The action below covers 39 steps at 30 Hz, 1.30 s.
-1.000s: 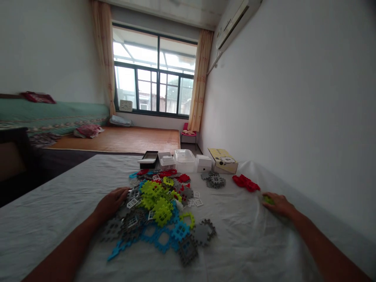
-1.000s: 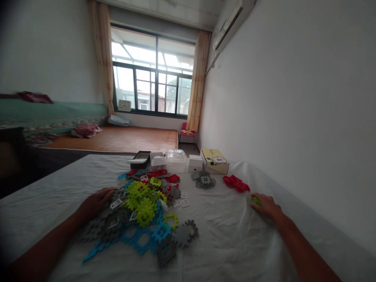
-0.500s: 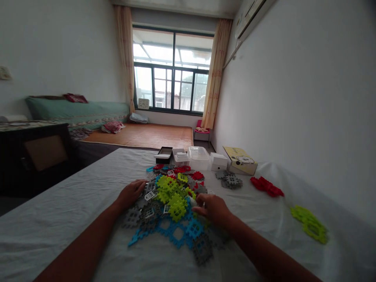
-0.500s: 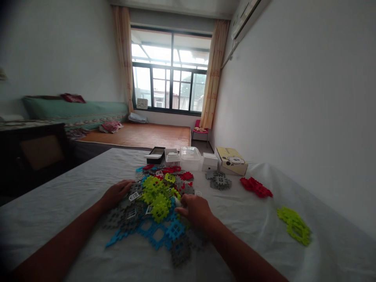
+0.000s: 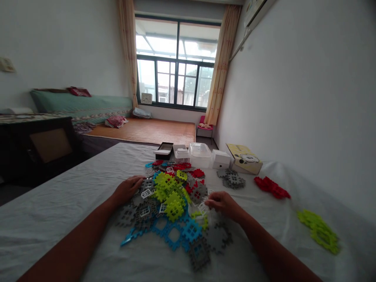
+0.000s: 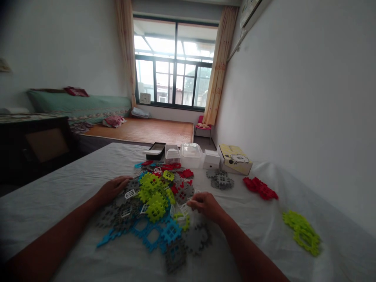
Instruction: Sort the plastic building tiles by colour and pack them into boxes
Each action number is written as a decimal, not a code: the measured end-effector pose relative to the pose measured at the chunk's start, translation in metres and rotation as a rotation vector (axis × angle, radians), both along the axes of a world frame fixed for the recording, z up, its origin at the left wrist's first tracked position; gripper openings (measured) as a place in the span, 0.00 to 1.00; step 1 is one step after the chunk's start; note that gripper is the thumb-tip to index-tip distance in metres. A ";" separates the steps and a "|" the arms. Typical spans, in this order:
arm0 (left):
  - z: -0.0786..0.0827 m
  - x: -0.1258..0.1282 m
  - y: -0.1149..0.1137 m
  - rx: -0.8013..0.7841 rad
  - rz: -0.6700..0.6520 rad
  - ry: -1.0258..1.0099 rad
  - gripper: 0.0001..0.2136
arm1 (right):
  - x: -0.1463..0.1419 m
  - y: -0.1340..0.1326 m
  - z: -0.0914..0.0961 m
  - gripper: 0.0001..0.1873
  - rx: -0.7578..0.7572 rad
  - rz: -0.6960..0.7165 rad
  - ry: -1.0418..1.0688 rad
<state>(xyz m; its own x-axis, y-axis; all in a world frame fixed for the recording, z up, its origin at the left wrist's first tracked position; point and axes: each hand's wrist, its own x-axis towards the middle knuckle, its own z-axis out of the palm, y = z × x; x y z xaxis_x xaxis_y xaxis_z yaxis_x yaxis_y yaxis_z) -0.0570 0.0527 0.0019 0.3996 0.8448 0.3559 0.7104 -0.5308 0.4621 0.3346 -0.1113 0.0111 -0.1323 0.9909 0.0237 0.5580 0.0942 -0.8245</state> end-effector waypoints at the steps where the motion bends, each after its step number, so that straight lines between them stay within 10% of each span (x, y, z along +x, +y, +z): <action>1: 0.000 0.000 0.000 -0.003 0.000 0.002 0.24 | 0.007 0.002 0.000 0.24 0.015 -0.031 -0.010; 13: -0.001 -0.004 0.004 -0.009 -0.015 0.052 0.24 | 0.096 -0.008 0.008 0.28 -0.110 -0.092 -0.201; 20: 0.001 0.000 0.000 -0.006 -0.003 0.038 0.24 | 0.048 -0.007 0.015 0.17 0.278 -0.307 -0.435; 25: 0.002 0.001 -0.002 0.009 0.003 0.062 0.24 | -0.006 -0.010 0.006 0.18 0.471 -0.101 -0.461; 33: -0.007 -0.002 0.002 0.022 -0.018 0.018 0.22 | -0.010 -0.009 -0.016 0.25 0.437 -0.105 -0.465; 39: -0.005 -0.001 -0.002 0.015 -0.033 -0.012 0.20 | -0.028 -0.007 0.015 0.12 0.503 -0.135 -0.505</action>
